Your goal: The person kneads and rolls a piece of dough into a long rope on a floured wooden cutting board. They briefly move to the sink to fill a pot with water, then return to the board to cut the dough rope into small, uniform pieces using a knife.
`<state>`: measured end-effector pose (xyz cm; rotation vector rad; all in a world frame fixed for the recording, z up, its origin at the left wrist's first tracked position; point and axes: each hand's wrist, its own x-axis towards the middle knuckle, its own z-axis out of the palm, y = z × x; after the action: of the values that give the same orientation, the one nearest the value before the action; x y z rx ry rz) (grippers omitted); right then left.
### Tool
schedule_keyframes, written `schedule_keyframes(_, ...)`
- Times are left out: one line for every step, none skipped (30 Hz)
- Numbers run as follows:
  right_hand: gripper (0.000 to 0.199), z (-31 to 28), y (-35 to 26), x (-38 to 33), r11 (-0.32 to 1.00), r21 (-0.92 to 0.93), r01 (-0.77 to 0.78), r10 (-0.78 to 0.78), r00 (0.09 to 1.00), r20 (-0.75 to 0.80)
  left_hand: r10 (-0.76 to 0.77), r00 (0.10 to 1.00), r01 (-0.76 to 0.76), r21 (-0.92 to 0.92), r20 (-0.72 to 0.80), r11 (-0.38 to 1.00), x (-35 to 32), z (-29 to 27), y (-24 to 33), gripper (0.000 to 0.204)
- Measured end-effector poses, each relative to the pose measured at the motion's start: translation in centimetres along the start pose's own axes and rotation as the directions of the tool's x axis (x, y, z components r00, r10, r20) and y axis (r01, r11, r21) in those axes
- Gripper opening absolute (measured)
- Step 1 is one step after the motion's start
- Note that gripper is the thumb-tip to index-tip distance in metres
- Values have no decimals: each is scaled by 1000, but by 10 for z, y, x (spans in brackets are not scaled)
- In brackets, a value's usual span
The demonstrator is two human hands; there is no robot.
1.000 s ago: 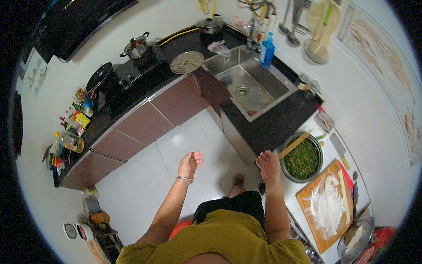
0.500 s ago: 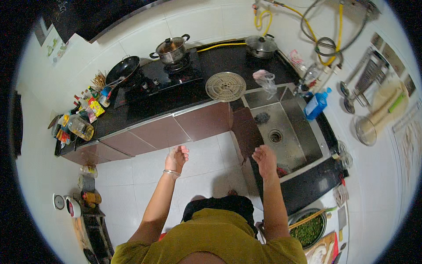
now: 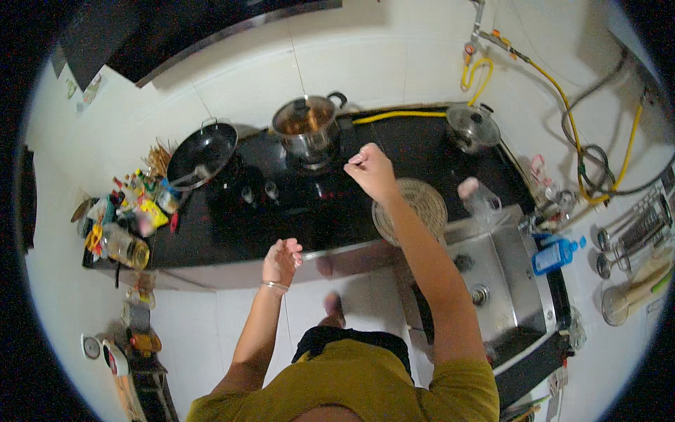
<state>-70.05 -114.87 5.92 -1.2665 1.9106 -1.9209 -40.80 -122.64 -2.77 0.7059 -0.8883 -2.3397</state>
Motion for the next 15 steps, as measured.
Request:
schedule_keyframes(31, 20, -8, 31, 993, -115, 0, 1, 1000, 7, -18, 1000, 19, 18, -9, 1000, 20, -6, 11, 31)
schedule_keyframes(33, 39, -16, 62, 973, -229, 2, 1, 1000, 13, -37, 999, 37, 35, -18, 999, 41, -11, 23, 31)
schedule_keyframes(32, 48, -11, 93, 944, -327, 34, -28, 999, 25, -63, 998, 63, 23, -14, 998, 61, -5, 33, 30)
schedule_keyframes(30, 60, -11, 121, 892, -450, 39, -10, 998, 66, -68, 998, 68, 22, 10, 997, 78, -5, 45, 30)
schedule_keyframes(29, 73, -6, 146, 841, -536, 67, -27, 996, 81, -73, 997, 73, 20, 34, 997, 94, -5, 57, 30)
schedule_keyframes(29, 88, -2, 167, 782, -616, 92, -39, 994, 100, -80, 995, 79, 19, 54, 997, 108, -7, 66, 30)
schedule_keyframes(32, 102, 0, 187, 713, -693, 106, -5, 989, 146, -82, 996, 81, 15, 47, 997, 120, -8, 74, 30)
schedule_keyframes(32, 112, 2, 201, 693, -712, 112, 53, 977, 205, -82, 996, 82, 11, 38, 997, 131, -8, 81, 30)
schedule_keyframes(32, 121, 4, 215, 649, -750, 131, 91, 965, 248, -80, 996, 80, 2, 33, 997, 141, -7, 86, 30)
schedule_keyframes(31, 131, 5, 227, 603, -782, 156, 130, 948, 289, -77, 997, 77, -8, 27, 997, 150, -6, 89, 31)
schedule_keyframes(34, 138, 5, 236, 555, -814, 174, 184, 928, 324, -72, 997, 72, -3, 21, 997, 157, -7, 90, 32)
schedule_keyframes(35, 145, 15, 246, 518, -830, 205, 182, 922, 342, -76, 994, 78, -28, 80, 997, 166, -12, 88, 32)
schedule_keyframes(37, 149, 28, 256, 480, -845, 235, 183, 915, 358, -73, 996, 74, -17, 54, 997, 170, -6, 90, 32)
schedule_keyframes(38, 152, 39, 264, 440, -858, 265, 185, 908, 375, -69, 997, 70, -7, 27, 998, 171, 1, 91, 31)
schedule_keyframes(39, 154, 36, 272, 415, -867, 275, 213, 897, 387, -54, 999, 54, -8, 5, 999, 172, 4, 93, 31)
